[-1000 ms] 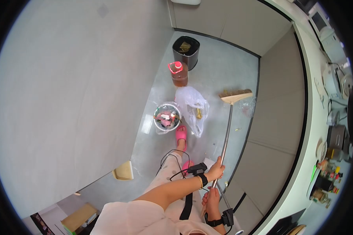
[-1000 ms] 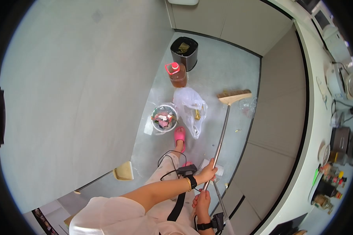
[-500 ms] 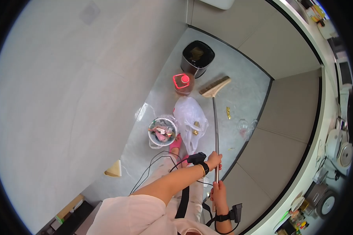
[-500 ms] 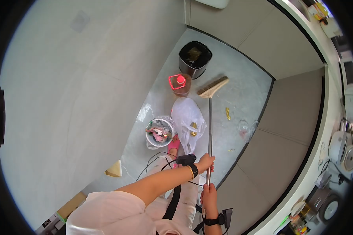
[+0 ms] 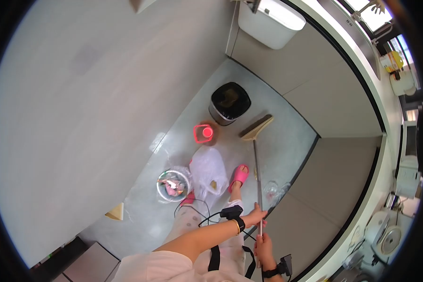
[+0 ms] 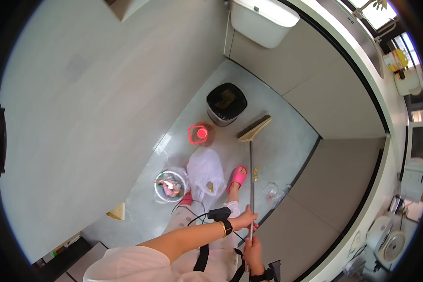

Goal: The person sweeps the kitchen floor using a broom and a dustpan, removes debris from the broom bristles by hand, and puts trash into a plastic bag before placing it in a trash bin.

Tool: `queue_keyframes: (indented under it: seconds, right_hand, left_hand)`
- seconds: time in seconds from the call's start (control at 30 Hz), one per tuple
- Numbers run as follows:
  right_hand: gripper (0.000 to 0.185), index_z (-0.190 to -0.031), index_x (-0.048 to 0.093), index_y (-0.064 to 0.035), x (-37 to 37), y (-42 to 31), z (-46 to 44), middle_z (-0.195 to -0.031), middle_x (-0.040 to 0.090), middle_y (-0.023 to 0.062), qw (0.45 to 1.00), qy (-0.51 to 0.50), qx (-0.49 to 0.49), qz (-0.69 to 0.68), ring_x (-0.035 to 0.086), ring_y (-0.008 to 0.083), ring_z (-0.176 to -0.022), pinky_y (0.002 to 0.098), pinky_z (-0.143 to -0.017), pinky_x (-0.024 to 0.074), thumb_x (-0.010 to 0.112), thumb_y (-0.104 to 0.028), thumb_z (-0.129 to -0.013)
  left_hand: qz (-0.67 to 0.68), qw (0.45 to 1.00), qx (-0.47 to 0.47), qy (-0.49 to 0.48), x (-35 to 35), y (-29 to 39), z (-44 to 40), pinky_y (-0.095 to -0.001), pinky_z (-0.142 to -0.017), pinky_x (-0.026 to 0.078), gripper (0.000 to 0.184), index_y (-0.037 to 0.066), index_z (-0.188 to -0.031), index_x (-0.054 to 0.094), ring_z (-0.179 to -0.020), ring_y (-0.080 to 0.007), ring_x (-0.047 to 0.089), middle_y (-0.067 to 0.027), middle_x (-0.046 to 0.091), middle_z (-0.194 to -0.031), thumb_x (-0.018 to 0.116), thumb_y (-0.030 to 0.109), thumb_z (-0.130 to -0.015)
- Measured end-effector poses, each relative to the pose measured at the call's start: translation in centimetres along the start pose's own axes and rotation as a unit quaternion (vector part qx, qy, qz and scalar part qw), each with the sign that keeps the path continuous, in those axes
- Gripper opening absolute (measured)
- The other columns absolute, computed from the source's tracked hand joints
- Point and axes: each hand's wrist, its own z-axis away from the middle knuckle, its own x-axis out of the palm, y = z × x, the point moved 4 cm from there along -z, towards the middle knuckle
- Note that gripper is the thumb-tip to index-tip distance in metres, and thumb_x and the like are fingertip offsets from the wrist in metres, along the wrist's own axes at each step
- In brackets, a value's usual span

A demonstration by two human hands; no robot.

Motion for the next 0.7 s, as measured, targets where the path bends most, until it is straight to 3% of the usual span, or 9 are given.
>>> queue_keyframes:
  seconds: [0.07, 0.1, 0.2, 0.33, 0.43, 0.5, 0.57, 0.67, 0.7]
  right_hand:
    - [0.017, -0.078, 0.045, -0.0021, -4.6, -5.4, -4.7, -0.049, 0.042, 0.0024, 0.98, 0.054, -0.135, 0.132, 0.037, 0.011, -0.032, 0.0251, -0.028, 0.0303, 0.043, -0.019, -0.083]
    - [0.018, -0.078, 0.045, -0.0022, -6.9, -7.6, -7.8, -0.049, 0.042, 0.0024, 0.97, 0.051, -0.168, 0.168, 0.037, 0.0109, -0.033, 0.0255, -0.029, 0.0305, 0.043, -0.02, -0.083]
    - [0.02, -0.078, 0.045, -0.0026, -11.6, -15.8, -16.9, -0.049, 0.041, 0.0018, 0.949, 0.0, -0.246, 0.199, 0.037, 0.0102, -0.034, 0.0258, -0.029, 0.0303, 0.043, -0.022, -0.084]
    - [0.02, -0.081, 0.046, -0.0031, -13.9, -29.0, -23.9, -0.05, 0.04, 0.0009, 0.946, -0.089, -0.169, 0.263, 0.036, 0.0095, -0.034, 0.0253, -0.03, 0.0293, 0.042, -0.022, -0.084]
    - [0.021, -0.08, 0.046, -0.0033, -13.8, -35.3, -28.9, -0.049, 0.038, 0.0, 0.935, -0.163, -0.185, 0.254, 0.034, 0.0086, -0.035, 0.0234, -0.031, 0.0279, 0.041, -0.024, -0.085]
    - [0.023, -0.08, 0.047, -0.0035, -12.4, -38.6, -31.7, -0.05, 0.038, -0.0002, 0.937, -0.233, -0.183, 0.186, 0.034, 0.0081, -0.037, 0.0228, -0.031, 0.027, 0.042, -0.026, -0.084]
    - [0.024, -0.081, 0.046, -0.0036, -9.4, -40.7, -34.8, -0.051, 0.038, -0.0003, 0.939, -0.277, -0.164, 0.123, 0.033, 0.0079, -0.037, 0.0222, -0.031, 0.0269, 0.043, -0.027, -0.083]
    - [0.024, -0.082, 0.044, -0.0038, -6.4, -40.5, -36.5, -0.05, 0.038, -0.0001, 0.944, -0.288, -0.139, 0.084, 0.034, 0.0081, -0.036, 0.0215, -0.031, 0.0275, 0.042, -0.027, -0.084]
    - [0.024, -0.082, 0.044, -0.0042, -6.2, -39.7, -36.8, -0.05, 0.039, 0.0001, 0.945, -0.295, -0.126, 0.067, 0.034, 0.0083, -0.035, 0.0214, -0.03, 0.0278, 0.041, -0.028, -0.084]
  left_hand:
    - [-0.019, 0.996, 0.066, -0.059, 4.0, 4.3, -2.1, -0.0298, -0.055, 0.047, 0.05, 0.006, -0.118, 0.011, -0.063, -0.0164, 0.051, -0.0093, 0.043, -0.083, 0.044, 0.016, -0.083]
    - [-0.017, 0.996, 0.068, -0.053, 5.2, 6.2, -4.4, -0.0298, -0.055, 0.047, 0.05, 0.006, -0.118, 0.011, -0.063, -0.0164, 0.051, -0.0093, 0.043, -0.083, 0.044, 0.016, -0.083]
    - [-0.022, 0.979, 0.173, -0.103, 7.7, 13.6, -12.3, -0.0258, -0.056, 0.043, 0.068, 0.011, -0.127, -0.009, -0.066, -0.0141, 0.05, -0.0078, 0.045, -0.086, 0.043, 0.013, -0.083]
    - [0.091, 0.974, 0.193, -0.073, 8.6, 25.3, -17.6, -0.0266, -0.064, 0.043, 0.071, 0.015, -0.127, -0.015, -0.078, -0.0145, 0.048, -0.0081, 0.043, -0.094, 0.041, 0.008, -0.083]
    - [0.103, 0.962, 0.254, -0.001, 8.0, 31.4, -20.9, -0.0293, -0.071, 0.042, 0.067, 0.014, -0.128, -0.008, -0.087, -0.018, 0.047, -0.0101, 0.042, -0.102, 0.041, 0.008, -0.083]
    - [0.061, 0.923, 0.353, 0.14, 5.9, 35.1, -22.8, -0.0308, -0.077, 0.041, 0.064, 0.012, -0.129, -0.002, -0.096, -0.0207, 0.044, -0.0126, 0.039, -0.113, 0.041, 0.006, -0.082]
    - [0.024, 0.879, 0.431, 0.202, 3.2, 38.6, -23.4, -0.0298, -0.072, 0.042, 0.057, 0.007, -0.127, 0.006, -0.094, -0.0186, 0.044, -0.0106, 0.044, -0.106, 0.039, 0.006, -0.082]
    - [-0.073, 0.856, 0.442, 0.259, -0.8, 40.7, -25.6, -0.0325, -0.07, 0.043, 0.057, 0.002, -0.127, 0.003, -0.087, -0.0227, 0.05, -0.017, 0.045, -0.107, 0.039, 0.009, -0.082]
    - [-0.123, 0.881, 0.338, 0.306, -0.6, 40.2, -25.0, -0.0333, -0.071, 0.043, 0.06, 0.001, -0.126, 0.002, -0.085, -0.0275, 0.052, -0.021, 0.048, -0.102, 0.039, 0.011, -0.081]
